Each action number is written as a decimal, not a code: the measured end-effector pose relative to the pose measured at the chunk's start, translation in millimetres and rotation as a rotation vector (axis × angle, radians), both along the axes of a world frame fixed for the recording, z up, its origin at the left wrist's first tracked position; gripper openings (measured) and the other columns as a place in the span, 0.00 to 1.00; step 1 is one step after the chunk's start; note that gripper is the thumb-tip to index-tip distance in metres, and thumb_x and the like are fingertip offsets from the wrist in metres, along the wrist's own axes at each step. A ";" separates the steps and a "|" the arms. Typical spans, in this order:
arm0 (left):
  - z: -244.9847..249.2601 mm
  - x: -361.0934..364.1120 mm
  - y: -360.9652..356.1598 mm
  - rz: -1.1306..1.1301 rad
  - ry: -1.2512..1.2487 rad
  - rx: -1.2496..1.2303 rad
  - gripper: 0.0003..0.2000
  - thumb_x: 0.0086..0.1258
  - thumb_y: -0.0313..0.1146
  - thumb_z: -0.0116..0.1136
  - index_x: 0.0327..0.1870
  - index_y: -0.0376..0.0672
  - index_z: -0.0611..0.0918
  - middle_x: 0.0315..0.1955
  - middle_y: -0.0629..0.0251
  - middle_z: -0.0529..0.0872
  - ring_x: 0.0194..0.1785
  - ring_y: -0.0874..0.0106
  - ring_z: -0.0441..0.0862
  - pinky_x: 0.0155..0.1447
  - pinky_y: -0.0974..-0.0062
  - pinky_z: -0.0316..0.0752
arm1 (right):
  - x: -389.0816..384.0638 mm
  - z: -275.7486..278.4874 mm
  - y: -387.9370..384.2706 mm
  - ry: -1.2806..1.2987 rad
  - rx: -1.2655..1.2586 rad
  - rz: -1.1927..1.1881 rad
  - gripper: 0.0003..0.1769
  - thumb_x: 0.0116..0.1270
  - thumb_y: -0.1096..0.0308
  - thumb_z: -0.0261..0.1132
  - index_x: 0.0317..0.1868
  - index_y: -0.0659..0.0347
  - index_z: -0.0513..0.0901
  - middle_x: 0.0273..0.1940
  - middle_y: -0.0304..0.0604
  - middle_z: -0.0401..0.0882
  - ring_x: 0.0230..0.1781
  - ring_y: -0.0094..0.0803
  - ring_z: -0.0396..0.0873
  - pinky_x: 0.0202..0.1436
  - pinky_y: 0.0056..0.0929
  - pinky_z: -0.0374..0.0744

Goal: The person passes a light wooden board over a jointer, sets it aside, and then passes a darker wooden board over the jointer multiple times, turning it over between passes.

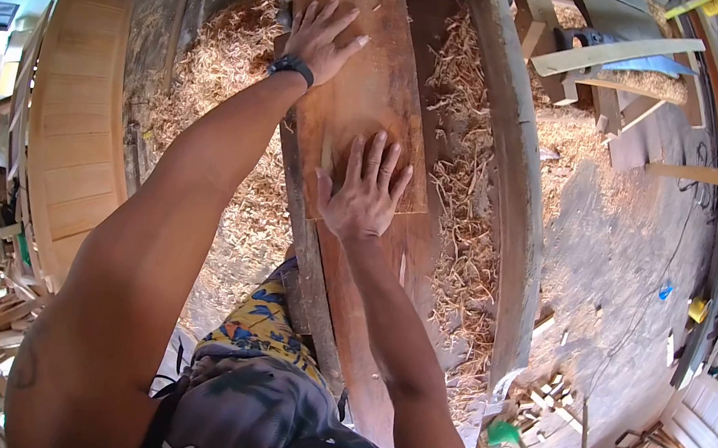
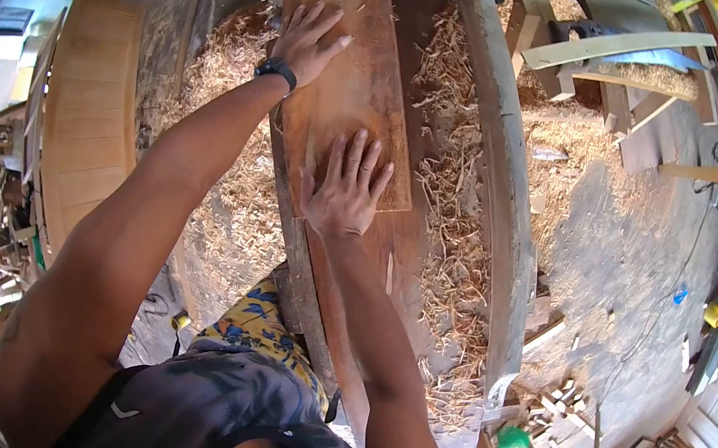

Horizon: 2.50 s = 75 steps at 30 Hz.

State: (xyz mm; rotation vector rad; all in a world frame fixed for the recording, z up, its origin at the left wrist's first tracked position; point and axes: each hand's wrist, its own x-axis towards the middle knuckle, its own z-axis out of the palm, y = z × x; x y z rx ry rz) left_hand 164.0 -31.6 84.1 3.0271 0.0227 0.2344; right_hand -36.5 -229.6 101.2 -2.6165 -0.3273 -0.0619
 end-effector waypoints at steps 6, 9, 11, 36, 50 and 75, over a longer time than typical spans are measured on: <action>-0.5 13.2 5.3 0.043 0.060 0.017 0.36 0.75 0.71 0.45 0.80 0.67 0.68 0.84 0.63 0.58 0.86 0.52 0.48 0.88 0.52 0.41 | 12.0 -0.8 8.9 -0.010 -0.029 -0.006 0.44 0.71 0.37 0.60 0.77 0.62 0.71 0.81 0.61 0.59 0.83 0.64 0.52 0.81 0.73 0.48; -2.0 18.5 7.4 0.024 0.015 -0.014 0.36 0.75 0.70 0.47 0.80 0.64 0.70 0.83 0.59 0.59 0.85 0.50 0.51 0.88 0.51 0.42 | 17.8 -0.5 12.3 -0.001 -0.049 -0.007 0.45 0.71 0.37 0.60 0.78 0.61 0.69 0.82 0.61 0.58 0.84 0.63 0.50 0.82 0.72 0.45; -0.9 22.4 8.3 0.022 0.022 -0.006 0.35 0.76 0.70 0.47 0.80 0.65 0.70 0.84 0.60 0.59 0.86 0.51 0.50 0.88 0.52 0.43 | 21.9 0.8 14.3 0.011 -0.064 -0.004 0.45 0.72 0.38 0.59 0.79 0.61 0.67 0.82 0.60 0.56 0.85 0.63 0.48 0.83 0.71 0.43; -3.1 89.8 25.3 0.014 0.011 -0.005 0.35 0.76 0.70 0.45 0.80 0.67 0.69 0.84 0.63 0.59 0.86 0.53 0.51 0.88 0.50 0.42 | 87.7 -5.8 38.9 -0.036 -0.167 -0.031 0.46 0.73 0.35 0.58 0.79 0.59 0.67 0.82 0.61 0.56 0.83 0.64 0.52 0.83 0.70 0.47; 1.8 133.9 28.2 -0.055 0.078 -0.066 0.35 0.77 0.70 0.42 0.81 0.69 0.66 0.85 0.66 0.55 0.87 0.54 0.47 0.88 0.50 0.40 | 120.3 -7.4 59.1 -0.077 -0.219 -0.087 0.47 0.72 0.34 0.58 0.80 0.60 0.67 0.81 0.62 0.57 0.83 0.66 0.51 0.82 0.71 0.47; -21.7 246.4 69.4 -0.362 -0.028 -0.056 0.32 0.82 0.61 0.45 0.81 0.56 0.67 0.82 0.63 0.62 0.85 0.57 0.55 0.87 0.51 0.49 | 141.1 -9.5 67.4 0.001 -0.302 -0.156 0.47 0.71 0.35 0.57 0.82 0.56 0.64 0.83 0.60 0.55 0.84 0.64 0.50 0.84 0.66 0.44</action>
